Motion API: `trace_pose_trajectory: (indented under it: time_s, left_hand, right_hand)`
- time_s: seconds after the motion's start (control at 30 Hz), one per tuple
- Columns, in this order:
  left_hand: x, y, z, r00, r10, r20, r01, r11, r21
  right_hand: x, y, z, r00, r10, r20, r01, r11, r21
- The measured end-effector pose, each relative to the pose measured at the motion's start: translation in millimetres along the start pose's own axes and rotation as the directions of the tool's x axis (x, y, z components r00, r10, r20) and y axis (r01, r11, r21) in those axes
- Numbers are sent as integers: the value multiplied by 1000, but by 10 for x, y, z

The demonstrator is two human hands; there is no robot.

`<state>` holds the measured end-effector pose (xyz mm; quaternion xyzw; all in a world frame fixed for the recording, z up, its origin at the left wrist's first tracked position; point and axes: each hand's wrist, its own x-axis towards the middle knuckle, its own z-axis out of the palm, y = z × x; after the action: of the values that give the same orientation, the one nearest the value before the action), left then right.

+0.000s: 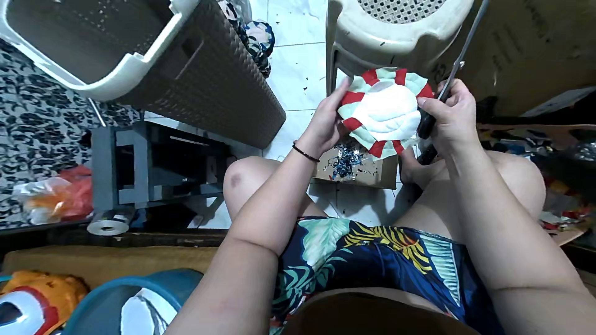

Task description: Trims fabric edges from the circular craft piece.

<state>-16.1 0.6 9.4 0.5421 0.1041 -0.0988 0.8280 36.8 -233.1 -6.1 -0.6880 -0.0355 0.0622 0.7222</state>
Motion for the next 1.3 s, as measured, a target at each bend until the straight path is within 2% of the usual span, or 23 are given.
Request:
trace_pose_trajectory:
  time_s: [0.07,0.13,0.2,0.3,0.4,0.5,0.57,0.63,0.7,0.77,0.83,0.93,1.0,1.17,1.3]
  left_hand:
    - [-79,-67,53,999,-49,-7,47,984,-171]
    - [-168,-236,83,997,-31,65,50,947,-318]
    - [-305,-421,138,995,24,99,10,943,-333]
    - [-541,-530,252,995,64,-72,-83,948,-309]
    - [-658,-507,203,962,56,-266,-135,948,-289]
    - [-778,-480,88,933,62,-355,-171,944,-283]
    - [-876,-467,53,902,98,-420,-219,942,-252]
    - [-950,-457,4,876,148,-460,-269,940,-210]
    - [-988,-439,-47,852,183,-491,-301,938,-172]
    - [-1006,-403,-67,838,202,-507,-315,937,-149]
    - [-996,-370,-69,838,209,-504,-328,931,-159]
    - [-947,-341,-16,830,200,-521,-348,915,-202]
    - [-890,-300,90,808,201,-553,-383,893,-236]
    - [-858,-360,382,781,167,-602,-433,840,-327]
    - [-838,-497,318,802,141,-581,-379,872,-310]
  right_hand:
    - [-22,37,43,998,12,-54,-7,995,103]
    - [-54,81,91,993,32,-112,-11,983,182]
    - [-136,99,181,987,65,-150,-34,979,202]
    - [-336,131,350,989,123,-86,-108,982,156]
    - [-560,109,500,973,213,91,-222,970,102]
    - [-740,38,585,928,335,165,-356,928,114]
    - [-885,-58,543,863,448,235,-495,842,212]
    - [-980,-109,476,800,493,344,-599,691,405]
    - [-1096,-87,416,770,418,483,-638,488,595]
    - [-1308,-27,410,782,287,554,-622,419,661]
    - [-1557,37,445,776,201,598,-615,448,649]
    - [-1878,141,526,733,248,633,-628,604,490]
    - [-1992,246,620,746,270,608,-607,650,456]
    - [-1867,509,726,814,209,541,-487,754,441]
    - [-1776,588,675,797,180,576,-394,878,272]
